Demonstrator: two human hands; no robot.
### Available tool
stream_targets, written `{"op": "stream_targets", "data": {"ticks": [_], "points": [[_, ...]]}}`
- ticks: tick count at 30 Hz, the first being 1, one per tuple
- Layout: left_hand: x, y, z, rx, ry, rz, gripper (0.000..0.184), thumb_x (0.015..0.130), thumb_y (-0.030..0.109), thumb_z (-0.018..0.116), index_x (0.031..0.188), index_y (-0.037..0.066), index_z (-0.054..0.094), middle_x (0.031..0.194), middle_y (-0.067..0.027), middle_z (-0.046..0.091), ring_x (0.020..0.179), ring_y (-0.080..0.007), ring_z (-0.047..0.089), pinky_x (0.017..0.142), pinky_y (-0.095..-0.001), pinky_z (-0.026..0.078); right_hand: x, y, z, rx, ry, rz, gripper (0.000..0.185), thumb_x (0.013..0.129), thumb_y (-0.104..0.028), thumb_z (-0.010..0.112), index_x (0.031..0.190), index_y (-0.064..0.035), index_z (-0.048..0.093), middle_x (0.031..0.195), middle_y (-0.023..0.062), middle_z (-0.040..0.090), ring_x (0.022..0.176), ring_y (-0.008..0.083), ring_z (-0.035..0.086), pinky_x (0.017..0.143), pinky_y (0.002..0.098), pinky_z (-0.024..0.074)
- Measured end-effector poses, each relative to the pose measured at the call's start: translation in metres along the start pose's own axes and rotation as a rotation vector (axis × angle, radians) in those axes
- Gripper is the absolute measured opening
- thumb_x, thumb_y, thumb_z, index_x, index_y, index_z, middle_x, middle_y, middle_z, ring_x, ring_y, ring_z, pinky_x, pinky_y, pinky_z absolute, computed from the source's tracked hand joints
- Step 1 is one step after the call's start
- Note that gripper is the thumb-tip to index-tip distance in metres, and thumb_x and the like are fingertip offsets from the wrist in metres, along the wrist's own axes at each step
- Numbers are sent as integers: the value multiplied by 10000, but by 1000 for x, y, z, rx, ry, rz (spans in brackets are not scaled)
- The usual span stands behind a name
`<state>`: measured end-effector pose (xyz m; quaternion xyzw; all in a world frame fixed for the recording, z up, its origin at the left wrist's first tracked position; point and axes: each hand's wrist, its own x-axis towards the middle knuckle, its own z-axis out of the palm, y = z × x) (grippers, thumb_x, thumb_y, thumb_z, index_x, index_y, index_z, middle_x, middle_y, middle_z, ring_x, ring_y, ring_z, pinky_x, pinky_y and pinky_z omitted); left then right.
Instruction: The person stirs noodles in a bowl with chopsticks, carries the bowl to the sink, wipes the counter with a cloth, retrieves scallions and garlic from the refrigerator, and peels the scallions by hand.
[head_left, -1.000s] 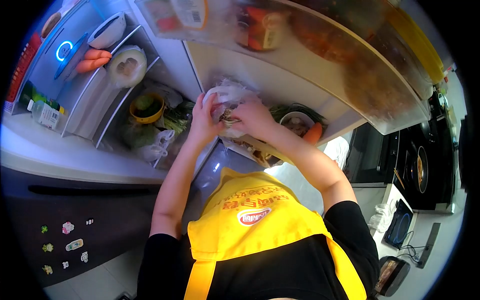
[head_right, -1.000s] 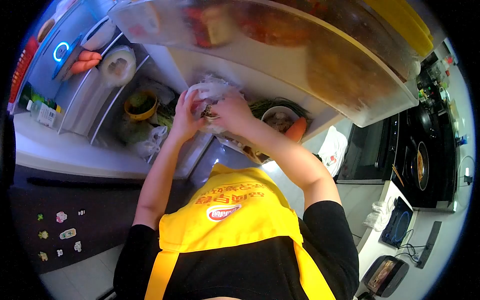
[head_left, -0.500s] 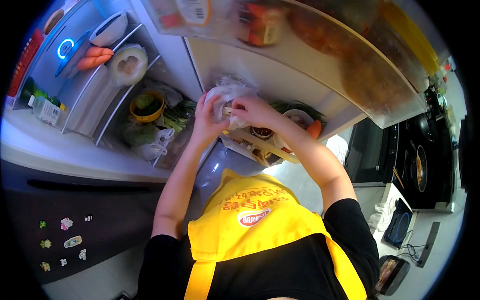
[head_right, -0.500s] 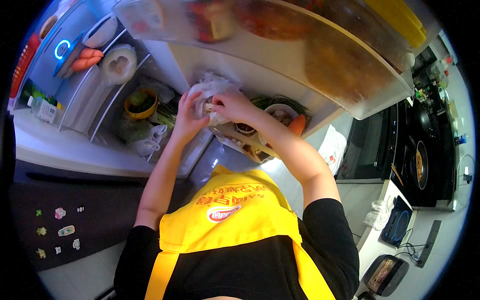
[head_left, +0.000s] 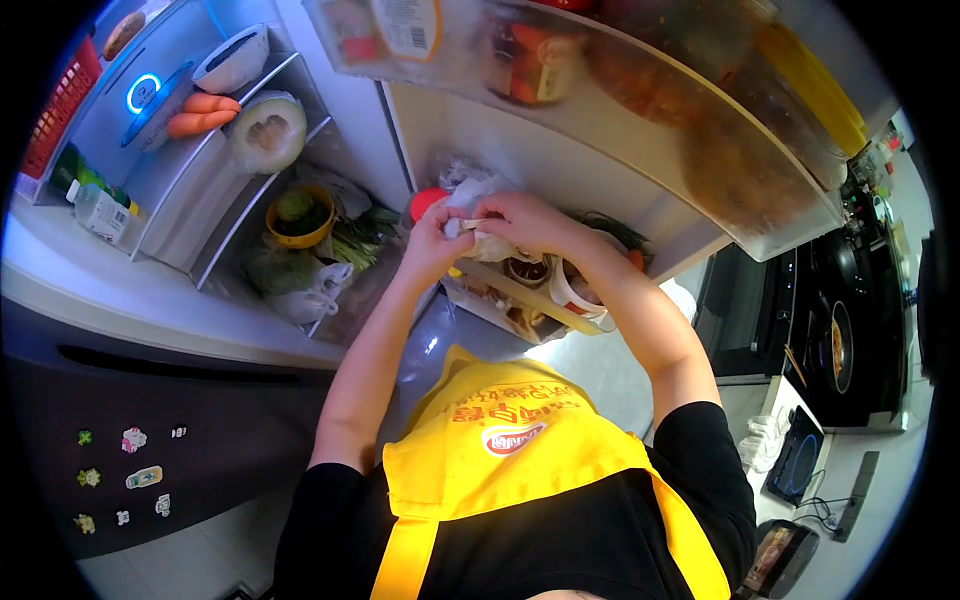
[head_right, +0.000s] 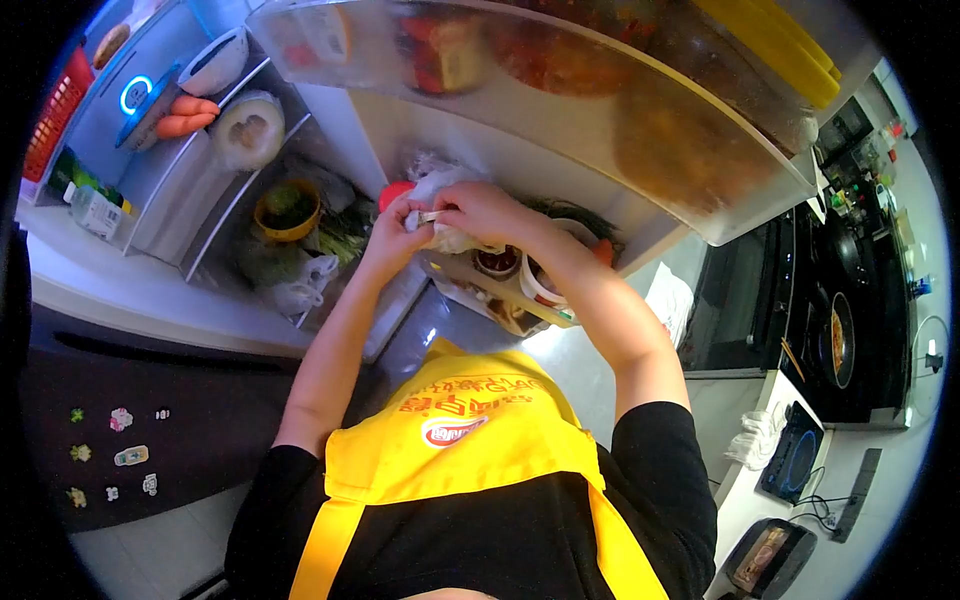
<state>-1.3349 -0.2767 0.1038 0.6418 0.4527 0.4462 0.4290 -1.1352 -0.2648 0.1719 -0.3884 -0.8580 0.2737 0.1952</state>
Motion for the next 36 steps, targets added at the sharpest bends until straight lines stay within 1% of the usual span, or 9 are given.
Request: {"op": "stream_targets", "data": {"ticks": [1, 5, 7, 10, 13, 20, 23, 32, 36], "points": [[1, 1, 0, -10, 1, -15, 331, 668, 174, 714, 929, -4, 616, 1058, -134, 597, 1016, -238, 591, 874, -328, 449, 1, -1, 0, -57, -24, -11, 190, 842, -186, 628, 959, -36, 631, 917, 146, 626, 875, 305, 598, 779, 390, 468], [1, 13, 12, 47, 38, -124, 282, 665, 151, 682, 878, -5, 582, 1001, -153, 591, 967, -288, 587, 842, -372, 453, 4, 5, 3, -143, -42, -42, 191, 847, -193, 608, 964, -43, 631, 938, 157, 612, 920, 345, 570, 803, 422, 452], [3, 8, 18, 317, 131, 184, 286, 661, 127, 658, 902, 7, 563, 984, -184, 571, 964, -360, 554, 861, -417, 441, 0, 7, 2, -190, -15, -45, 179, 854, -182, 599, 962, -43, 630, 931, 155, 613, 911, 341, 569, 800, 420, 454], [-1, -2, 29, 440, 207, 297, 306, 669, 82, 623, 959, 18, 550, 1047, -209, 559, 1036, -401, 512, 909, -452, 418, -7, 10, 3, -228, 37, -59, 166, 851, -218, 603, 923, -72, 637, 916, 147, 616, 909, 360, 577, 771, 456, 455], [-4, -10, 30, 454, 253, 280, 356, 670, 41, 608, 1020, 35, 545, 1116, -206, 546, 1095, -396, 497, 942, -451, 409, -17, 12, -8, -158, 68, 60, 174, 858, -221, 602, 922, -63, 639, 925, 148, 620, 906, 359, 580, 778, 451, 459], [-7, -5, 29, 457, 252, 282, 444, 657, 28, 629, 1092, 64, 550, 1181, -191, 526, 1135, -393, 475, 973, -448, 396, -29, 11, -20, -244, 154, -4, 177, 862, -215, 602, 924, -54, 640, 923, 149, 625, 897, 355, 587, 777, 444, 465], [-10, 0, 27, 473, 259, 250, 458, 652, 34, 641, 1100, 72, 554, 1183, -186, 527, 1134, -393, 473, 976, -446, 392, -33, -8, -39, -203, 161, 87, 169, 863, -214, 606, 914, -57, 642, 911, 149, 619, 898, 352, 585, 771, 441, 466], [-20, 20, 26, 708, 282, 240, 510, 645, 126, 693, 1139, 122, 567, 1275, -178, 480, 1229, -378, 398, 1010, -515, 312, -19, -66, -62, -125, 282, -175, 154, 872, -134, 615, 998, -45, 608, 928, 122, 596, 836, 309, 589, 744, 354, 475], [-25, 37, 23, 682, 227, 392, 508, 656, 146, 700, 1147, 157, 573, 1322, -186, 450, 1261, -392, 379, 1027, -524, 270, -14, -96, -64, -59, 357, -284, 154, 855, -133, 633, 986, -57, 601, 901, 106, 591, 813, 288, 595, 706, 344, 485]]}}
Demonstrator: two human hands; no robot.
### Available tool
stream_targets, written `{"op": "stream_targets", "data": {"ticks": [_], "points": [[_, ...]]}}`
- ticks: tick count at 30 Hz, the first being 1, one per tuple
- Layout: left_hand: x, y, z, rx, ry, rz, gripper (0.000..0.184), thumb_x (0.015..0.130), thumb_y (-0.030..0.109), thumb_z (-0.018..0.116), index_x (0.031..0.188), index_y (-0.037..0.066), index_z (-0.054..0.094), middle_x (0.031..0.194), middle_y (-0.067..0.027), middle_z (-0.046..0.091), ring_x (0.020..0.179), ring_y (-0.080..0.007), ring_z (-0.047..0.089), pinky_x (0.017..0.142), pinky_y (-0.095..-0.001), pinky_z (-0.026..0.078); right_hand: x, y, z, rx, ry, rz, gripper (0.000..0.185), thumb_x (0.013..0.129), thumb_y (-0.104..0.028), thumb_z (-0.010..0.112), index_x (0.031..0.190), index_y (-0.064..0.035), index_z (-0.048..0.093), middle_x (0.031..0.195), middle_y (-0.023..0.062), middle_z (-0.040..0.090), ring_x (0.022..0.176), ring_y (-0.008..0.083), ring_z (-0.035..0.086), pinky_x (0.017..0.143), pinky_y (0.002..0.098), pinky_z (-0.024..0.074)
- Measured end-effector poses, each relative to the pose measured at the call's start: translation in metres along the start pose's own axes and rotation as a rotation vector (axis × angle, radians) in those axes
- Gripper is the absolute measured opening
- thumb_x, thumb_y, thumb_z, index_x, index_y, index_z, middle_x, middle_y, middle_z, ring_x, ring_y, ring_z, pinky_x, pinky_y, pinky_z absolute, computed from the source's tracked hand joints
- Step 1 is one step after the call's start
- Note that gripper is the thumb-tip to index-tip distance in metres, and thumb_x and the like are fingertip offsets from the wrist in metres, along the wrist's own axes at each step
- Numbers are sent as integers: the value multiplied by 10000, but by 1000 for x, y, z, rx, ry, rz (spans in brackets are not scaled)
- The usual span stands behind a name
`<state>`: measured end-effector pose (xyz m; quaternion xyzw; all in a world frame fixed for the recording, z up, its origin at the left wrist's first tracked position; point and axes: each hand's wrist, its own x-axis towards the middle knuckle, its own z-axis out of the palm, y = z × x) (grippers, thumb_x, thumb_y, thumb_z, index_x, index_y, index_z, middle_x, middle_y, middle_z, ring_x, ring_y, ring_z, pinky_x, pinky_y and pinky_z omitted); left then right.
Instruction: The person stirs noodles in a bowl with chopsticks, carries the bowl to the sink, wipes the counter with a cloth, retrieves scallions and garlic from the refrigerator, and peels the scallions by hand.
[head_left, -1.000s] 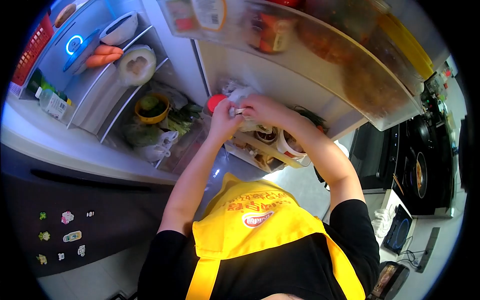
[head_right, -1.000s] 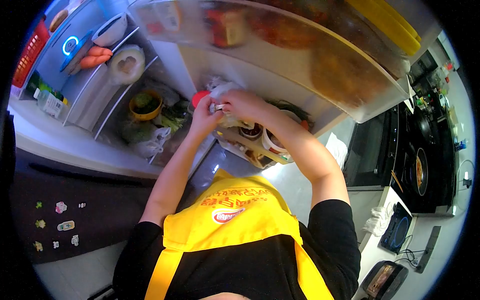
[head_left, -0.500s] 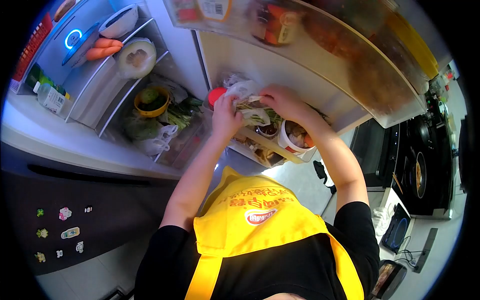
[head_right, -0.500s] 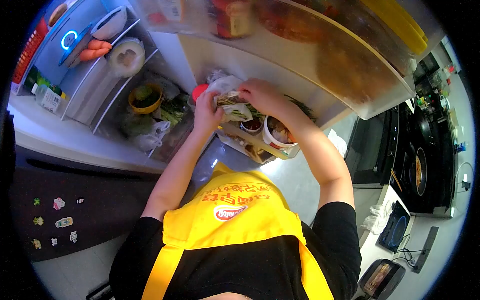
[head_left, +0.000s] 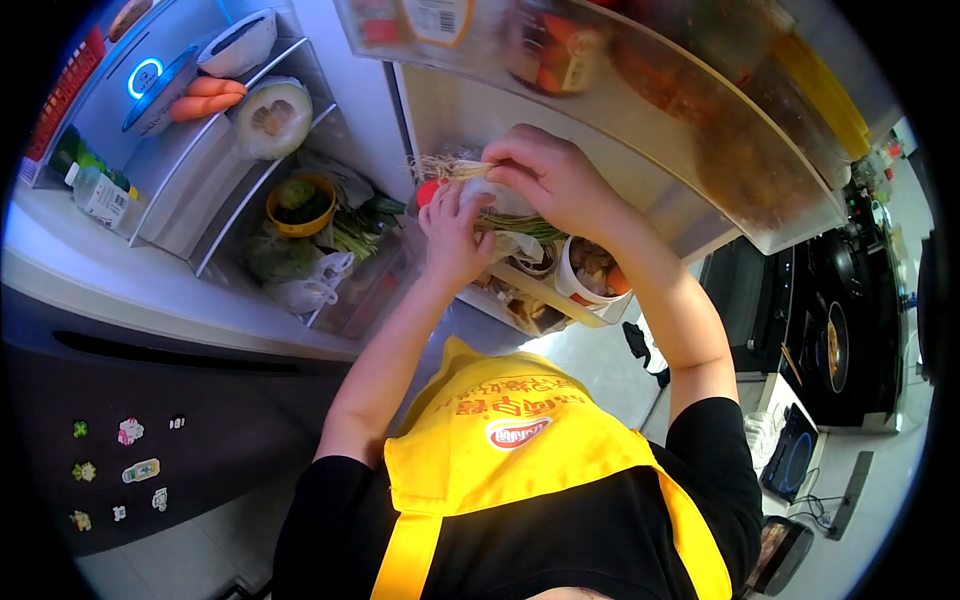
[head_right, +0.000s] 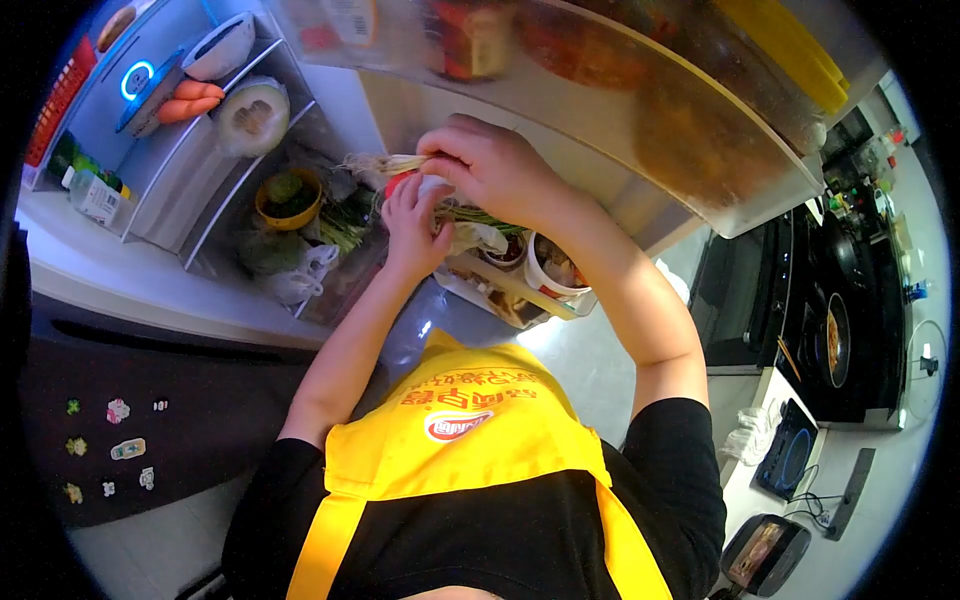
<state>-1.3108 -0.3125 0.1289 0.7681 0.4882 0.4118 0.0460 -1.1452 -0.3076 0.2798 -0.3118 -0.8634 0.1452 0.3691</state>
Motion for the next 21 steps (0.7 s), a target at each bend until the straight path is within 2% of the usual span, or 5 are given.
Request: {"op": "stream_targets", "data": {"ticks": [8, 10, 11, 14, 21], "points": [[-8, 0, -14, -249, -112, 212, 625, 668, 186, 742, 1245, 141, 505, 1415, -209, 378, 1283, -412, 371, 1040, -505, 293, -2, -78, -27, -133, 226, -134, 191, 804, -66, 681, 984, -71, 616, 912, 91, 609, 786, 267, 618, 656, 322, 496], [-6, 5, -17, -355, -312, 299, 685, 669, 182, 759, 1286, 124, 466, 1437, -203, 360, 1294, -395, 369, 1051, -498, 305, -12, -90, -38, -128, 445, -51, 199, 812, -32, 686, 1000, -46, 621, 903, 85, 615, 774, 216, 623, 663, 285, 496], [-5, 8, -15, -301, -328, 334, 650, 690, 118, 718, 1293, 120, 472, 1421, -177, 395, 1273, -378, 400, 1037, -485, 345, -23, -89, -39, -20, 527, 21, 190, 857, -29, 667, 1035, -8, 602, 905, 72, 625, 789, 154, 613, 685, 260, 498], [7, -3, 19, -212, -320, 511, 505, 709, 62, 658, 1201, 100, 551, 1356, -148, 461, 1211, -367, 459, 985, -462, 407, -54, -97, -52, 274, 735, 109, 162, 913, -50, 615, 1059, 8, 578, 928, 64, 627, 791, 124, 598, 697, 259, 502], [59, 2, 57, -123, -294, 528, 302, 715, 65, 622, 1012, 105, 653, 1153, -144, 567, 1066, -364, 560, 905, -440, 471, -132, -142, -81, 315, 1048, 153, 189, 966, -147, 552, 1074, 7, 554, 942, 76, 593, 774, 141, 559, 689, 293, 476]]}}
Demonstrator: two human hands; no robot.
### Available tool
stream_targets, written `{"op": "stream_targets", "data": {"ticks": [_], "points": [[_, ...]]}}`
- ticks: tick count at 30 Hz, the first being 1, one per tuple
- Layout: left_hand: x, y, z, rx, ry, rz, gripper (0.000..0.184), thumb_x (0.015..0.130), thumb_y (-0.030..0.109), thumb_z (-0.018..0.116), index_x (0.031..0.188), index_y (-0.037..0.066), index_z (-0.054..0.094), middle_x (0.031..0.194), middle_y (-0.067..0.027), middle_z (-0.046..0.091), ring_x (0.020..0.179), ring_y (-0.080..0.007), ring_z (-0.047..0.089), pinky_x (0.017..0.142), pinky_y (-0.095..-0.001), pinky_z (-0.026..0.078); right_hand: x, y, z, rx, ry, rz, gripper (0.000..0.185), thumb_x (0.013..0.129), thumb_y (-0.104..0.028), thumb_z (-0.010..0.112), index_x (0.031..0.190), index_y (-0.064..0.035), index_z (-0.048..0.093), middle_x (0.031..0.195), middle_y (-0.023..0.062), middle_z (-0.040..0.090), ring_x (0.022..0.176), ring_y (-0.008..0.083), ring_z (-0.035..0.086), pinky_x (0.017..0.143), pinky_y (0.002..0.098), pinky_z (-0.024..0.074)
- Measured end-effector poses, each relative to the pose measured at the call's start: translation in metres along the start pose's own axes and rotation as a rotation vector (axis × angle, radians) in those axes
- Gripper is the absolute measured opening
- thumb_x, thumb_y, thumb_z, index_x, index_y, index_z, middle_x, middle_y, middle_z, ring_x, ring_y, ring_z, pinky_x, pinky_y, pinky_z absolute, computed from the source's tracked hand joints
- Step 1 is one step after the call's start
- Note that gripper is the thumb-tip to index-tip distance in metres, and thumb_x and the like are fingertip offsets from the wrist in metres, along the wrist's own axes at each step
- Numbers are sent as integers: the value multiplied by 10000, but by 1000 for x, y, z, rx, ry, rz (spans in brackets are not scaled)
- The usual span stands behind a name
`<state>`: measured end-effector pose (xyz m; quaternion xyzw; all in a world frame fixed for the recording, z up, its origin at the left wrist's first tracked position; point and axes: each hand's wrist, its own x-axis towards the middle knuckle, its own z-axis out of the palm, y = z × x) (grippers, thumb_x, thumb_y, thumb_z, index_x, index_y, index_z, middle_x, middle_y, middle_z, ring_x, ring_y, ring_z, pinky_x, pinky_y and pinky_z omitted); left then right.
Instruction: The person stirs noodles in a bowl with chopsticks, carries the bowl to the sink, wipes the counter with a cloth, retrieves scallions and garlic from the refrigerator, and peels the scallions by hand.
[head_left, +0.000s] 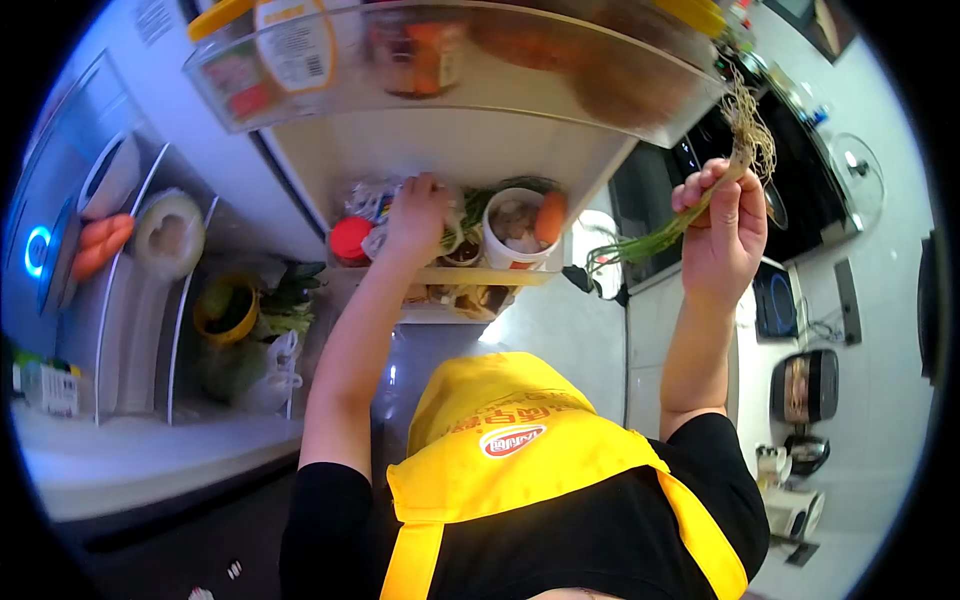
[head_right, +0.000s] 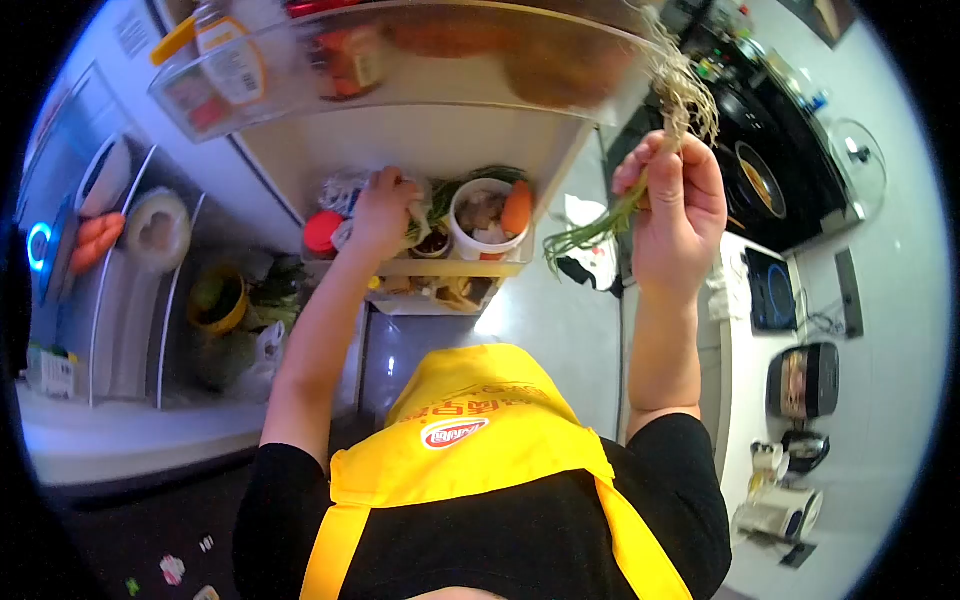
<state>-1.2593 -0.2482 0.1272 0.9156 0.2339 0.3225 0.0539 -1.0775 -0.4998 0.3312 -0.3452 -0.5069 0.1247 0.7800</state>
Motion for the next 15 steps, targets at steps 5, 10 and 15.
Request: {"op": "stream_targets", "data": {"ticks": [5, 10, 15], "points": [[33, -6, -16, -32, -603, -221, 509, 704, 128, 687, 1203, 91, 589, 1154, -158, 602, 1081, -349, 571, 905, -413, 481, -36, -30, -55, -151, 169, 82, 194, 965, -183, 561, 1070, -20, 564, 941, 47, 588, 764, 130, 546, 672, 278, 448], [57, 26, -59, -56, -765, -166, 463, 723, 193, 680, 1158, 74, 577, 1136, -152, 616, 1092, -305, 582, 926, -403, 476, -61, -34, -114, -61, 367, 214, 209, 977, -221, 535, 1065, -31, 556, 906, 32, 570, 755, 122, 508, 664, 276, 433], [54, 91, -49, -59, -47, -70, 257, 754, 140, 669, 991, 61, 610, 974, -150, 621, 918, -330, 598, 814, -419, 482, -61, -5, -168, 109, 430, 307, 196, 990, -221, 510, 1040, -35, 545, 908, 26, 545, 763, 121, 493, 669, 271, 429]]}}
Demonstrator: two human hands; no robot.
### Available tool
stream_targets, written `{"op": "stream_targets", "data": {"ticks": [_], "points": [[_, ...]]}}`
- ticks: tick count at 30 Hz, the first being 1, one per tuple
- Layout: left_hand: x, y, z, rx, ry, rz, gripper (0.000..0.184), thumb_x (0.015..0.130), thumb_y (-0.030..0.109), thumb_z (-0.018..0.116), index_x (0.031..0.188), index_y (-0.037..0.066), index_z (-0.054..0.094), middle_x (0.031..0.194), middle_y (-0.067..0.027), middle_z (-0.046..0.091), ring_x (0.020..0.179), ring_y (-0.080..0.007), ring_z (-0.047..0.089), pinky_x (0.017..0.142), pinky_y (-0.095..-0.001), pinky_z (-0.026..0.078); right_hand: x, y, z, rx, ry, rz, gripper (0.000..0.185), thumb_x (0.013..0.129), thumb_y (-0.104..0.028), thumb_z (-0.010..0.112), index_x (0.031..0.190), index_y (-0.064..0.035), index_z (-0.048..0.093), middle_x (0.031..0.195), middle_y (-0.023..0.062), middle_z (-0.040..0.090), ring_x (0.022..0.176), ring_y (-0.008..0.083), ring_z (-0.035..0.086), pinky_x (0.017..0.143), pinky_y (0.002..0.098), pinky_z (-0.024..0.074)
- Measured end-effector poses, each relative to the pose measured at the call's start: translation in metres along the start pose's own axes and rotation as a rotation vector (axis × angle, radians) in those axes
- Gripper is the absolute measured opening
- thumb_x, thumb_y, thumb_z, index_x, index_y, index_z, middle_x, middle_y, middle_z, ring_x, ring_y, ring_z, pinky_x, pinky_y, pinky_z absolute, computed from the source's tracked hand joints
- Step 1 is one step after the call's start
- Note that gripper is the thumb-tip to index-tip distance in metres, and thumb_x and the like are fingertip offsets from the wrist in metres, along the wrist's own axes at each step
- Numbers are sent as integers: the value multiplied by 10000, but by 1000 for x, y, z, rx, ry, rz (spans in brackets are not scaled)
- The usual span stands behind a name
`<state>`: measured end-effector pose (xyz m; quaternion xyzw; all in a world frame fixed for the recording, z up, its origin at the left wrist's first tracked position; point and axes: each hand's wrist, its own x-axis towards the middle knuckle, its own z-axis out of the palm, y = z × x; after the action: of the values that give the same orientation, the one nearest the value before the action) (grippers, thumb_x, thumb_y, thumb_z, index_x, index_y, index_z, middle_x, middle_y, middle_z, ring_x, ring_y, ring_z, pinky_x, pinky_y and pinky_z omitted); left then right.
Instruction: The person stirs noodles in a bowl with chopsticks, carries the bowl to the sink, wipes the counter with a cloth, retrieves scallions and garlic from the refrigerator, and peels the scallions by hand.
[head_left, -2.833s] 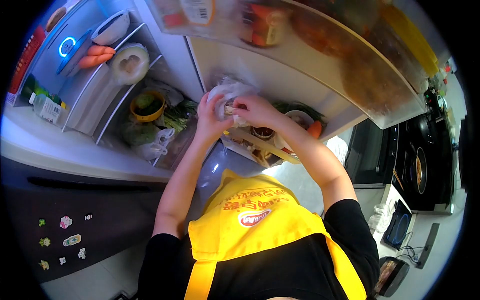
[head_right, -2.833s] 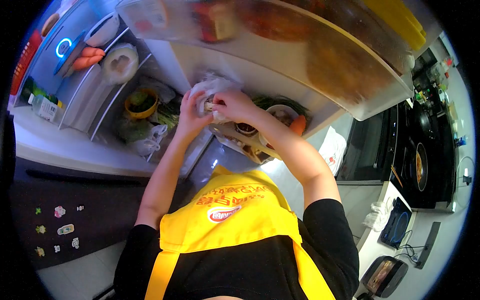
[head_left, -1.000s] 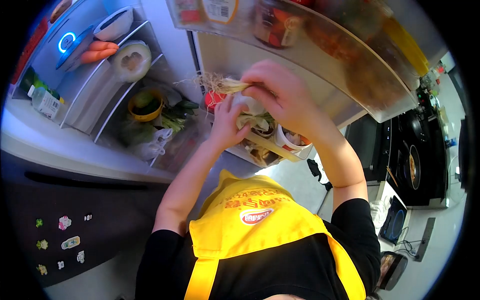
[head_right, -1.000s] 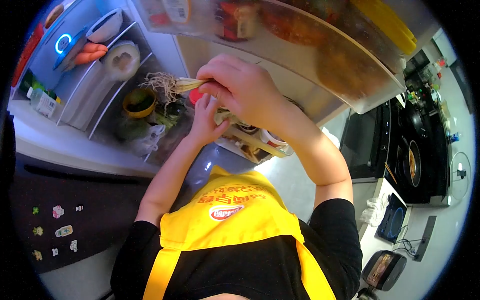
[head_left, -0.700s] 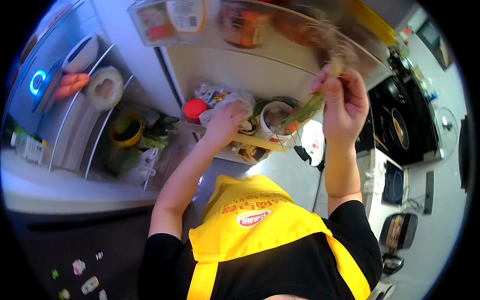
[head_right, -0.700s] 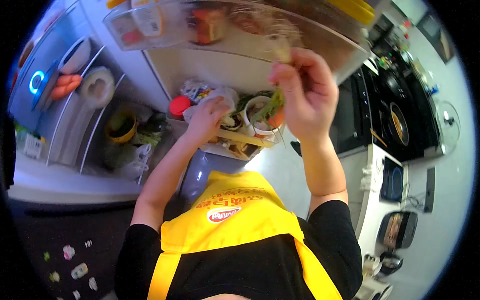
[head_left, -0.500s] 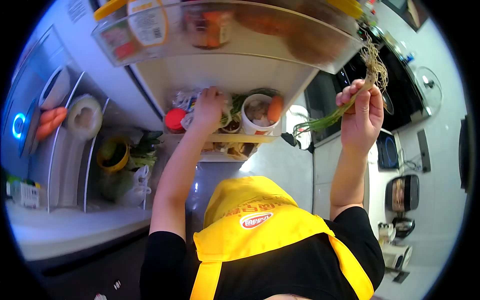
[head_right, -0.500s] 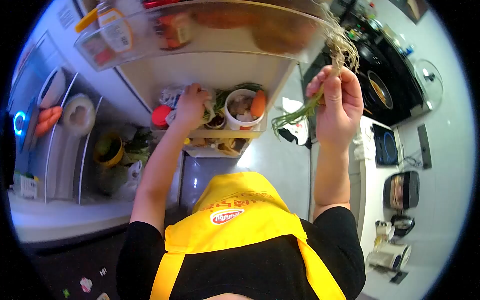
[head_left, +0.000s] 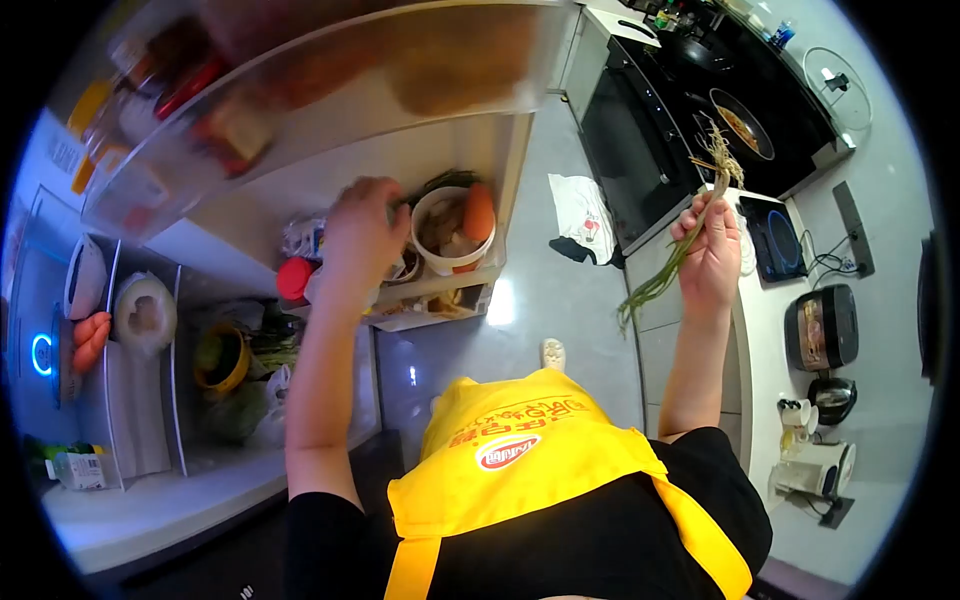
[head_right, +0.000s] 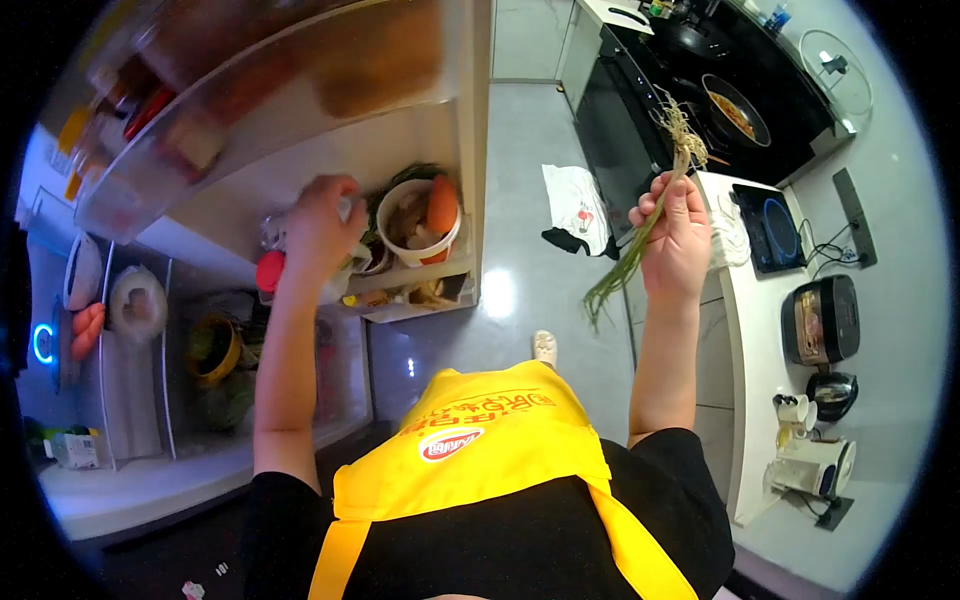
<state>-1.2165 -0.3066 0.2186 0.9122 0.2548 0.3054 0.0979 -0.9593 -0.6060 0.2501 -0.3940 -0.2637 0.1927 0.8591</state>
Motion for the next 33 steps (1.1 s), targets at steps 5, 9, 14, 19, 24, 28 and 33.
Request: {"op": "stream_targets", "data": {"ticks": [5, 9, 14, 19, 24, 28, 33], "points": [[-5, 118, 73, -250, -264, 307, 180, 742, 129, 683, 895, 56, 624, 962, -123, 611, 918, -301, 589, 797, -404, 480, 54, 19, -50, 24, -8, 132, 184, 989, -227, 515, 994, -45, 543, 877, 29, 532, 715, 107, 518, 642, 262, 457], [33, 176, 147, -156, -349, 451, 254, 736, 126, 680, 979, 68, 632, 1018, -93, 606, 973, -284, 583, 832, -397, 476, 100, 27, -101, 92, -84, 292, 186, 981, -212, 532, 1026, -33, 555, 883, 25, 554, 719, 97, 540, 646, 255, 465], [35, 212, 157, -202, -521, 196, 251, 770, 145, 668, 1006, 68, 630, 1005, -87, 636, 967, -276, 601, 848, -385, 476, 141, 35, -156, 24, -82, 471, 162, 974, -194, 548, 1040, -46, 558, 888, 12, 564, 724, 89, 541, 632, 250, 455], [-11, 168, 114, -127, -28, -464, 200, 754, 125, 694, 939, 60, 657, 842, -91, 647, 810, -255, 626, 701, -361, 506, 165, 52, -188, 60, -110, 552, 147, 979, -201, 539, 1035, -65, 547, 894, 10, 563, 736, 103, 535, 642, 252, 450], [-22, 95, 97, 78, 162, -623, 316, 713, 155, 706, 1013, 67, 658, 917, -128, 647, 856, -312, 620, 770, -389, 507, 173, 59, -190, 59, -180, 611, 137, 981, -222, 535, 992, -85, 543, 886, -3, 550, 743, 95, 525, 638, 238, 437], [-9, 64, 99, 75, -64, -502, 420, 726, 210, 699, 1127, 98, 641, 1030, -167, 656, 951, -348, 621, 826, -414, 500, 179, 55, -180, 44, -230, 615, 149, 985, -228, 528, 996, -80, 542, 884, -4, 537, 736, 99, 513, 639, 242, 434], [3, 49, 75, 63, -302, -532, 352, 810, 241, 640, 1131, 99, 650, 985, -134, 687, 897, -301, 659, 795, -375, 505, 174, 42, -169, 42, -222, 513, 158, 991, -219, 514, 1025, -66, 535, 890, 2, 528, 735, 101, 503, 643, 254, 430]]}}
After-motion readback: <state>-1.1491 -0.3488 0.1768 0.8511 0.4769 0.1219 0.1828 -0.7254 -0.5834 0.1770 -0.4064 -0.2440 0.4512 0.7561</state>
